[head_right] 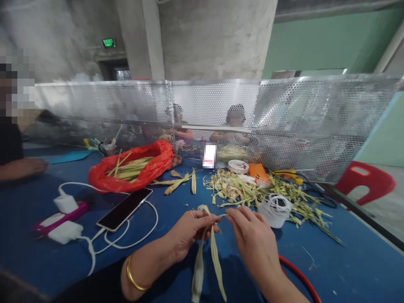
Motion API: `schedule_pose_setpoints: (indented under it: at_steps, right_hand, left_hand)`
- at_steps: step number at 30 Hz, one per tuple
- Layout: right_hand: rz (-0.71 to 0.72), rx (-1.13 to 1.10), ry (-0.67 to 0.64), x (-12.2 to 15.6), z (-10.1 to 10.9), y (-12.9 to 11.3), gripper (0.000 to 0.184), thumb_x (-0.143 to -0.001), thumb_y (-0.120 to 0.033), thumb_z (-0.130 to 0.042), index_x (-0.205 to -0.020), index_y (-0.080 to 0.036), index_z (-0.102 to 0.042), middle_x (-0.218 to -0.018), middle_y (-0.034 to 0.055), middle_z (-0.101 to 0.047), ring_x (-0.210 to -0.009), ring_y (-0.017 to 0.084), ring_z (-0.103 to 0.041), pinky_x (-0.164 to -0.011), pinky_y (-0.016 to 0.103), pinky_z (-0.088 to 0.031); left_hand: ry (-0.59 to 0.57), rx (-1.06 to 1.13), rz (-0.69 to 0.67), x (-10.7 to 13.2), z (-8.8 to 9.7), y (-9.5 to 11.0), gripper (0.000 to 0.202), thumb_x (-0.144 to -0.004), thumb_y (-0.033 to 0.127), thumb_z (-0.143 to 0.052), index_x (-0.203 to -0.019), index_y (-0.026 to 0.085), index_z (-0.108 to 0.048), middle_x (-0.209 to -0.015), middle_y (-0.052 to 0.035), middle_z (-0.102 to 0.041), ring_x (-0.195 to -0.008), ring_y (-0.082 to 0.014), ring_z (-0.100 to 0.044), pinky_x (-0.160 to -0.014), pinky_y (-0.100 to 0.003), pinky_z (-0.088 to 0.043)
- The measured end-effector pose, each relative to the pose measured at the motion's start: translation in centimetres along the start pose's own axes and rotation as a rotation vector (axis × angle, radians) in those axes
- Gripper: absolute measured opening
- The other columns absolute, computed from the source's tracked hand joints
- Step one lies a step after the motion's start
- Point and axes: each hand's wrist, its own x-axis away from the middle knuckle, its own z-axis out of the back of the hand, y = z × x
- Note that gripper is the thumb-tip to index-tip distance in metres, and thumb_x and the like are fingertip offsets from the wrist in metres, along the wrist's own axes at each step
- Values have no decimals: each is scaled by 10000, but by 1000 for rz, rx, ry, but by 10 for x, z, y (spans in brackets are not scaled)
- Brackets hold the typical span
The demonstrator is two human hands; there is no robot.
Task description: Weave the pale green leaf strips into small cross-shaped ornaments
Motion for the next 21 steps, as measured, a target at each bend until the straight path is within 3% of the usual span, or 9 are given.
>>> schedule_pose_setpoints:
  at_steps: [7,10,15,21]
  right_hand:
    - [46,30,-25,6,-12,8,360,-962,-410,-336,-978,-225,-645,-869,44,-700,-709,191,-639,-689,325,-455]
    - [87,31,-16,10,-18,13,350,-960,-413,-338,-1012,-230,-633,-898,39,-713,-736,203,-650,-707,340,-456]
    - [198,31,43,10,-22,17,372,-974,-382,-304,-937,-246,-648,-836,24,-723,-697,181,-659,-691,325,-442]
    - [211,3,16,7,-16,12,363,-972,-302,-308,-860,-242,-648,-761,10,-709,-658,166,-645,-709,318,-427]
  left_hand:
    - [42,-36,-57,-2,-1,-3,332,-510,424,-798,-603,125,-688,-589,-40,-656,-466,-82,-452,-500,-232,-321]
    - [-4,-40,-38,-1,-2,-4,324,-501,414,-800,-589,123,-688,-614,-48,-661,-465,-77,-463,-491,-229,-311]
    - [-66,5,-23,0,-1,-5,354,-489,409,-805,-671,124,-703,-654,-44,-671,-456,-85,-520,-529,-238,-368]
    - [-7,-68,-59,-4,2,-6,331,-508,404,-790,-625,110,-691,-638,-53,-675,-466,-84,-507,-479,-222,-318]
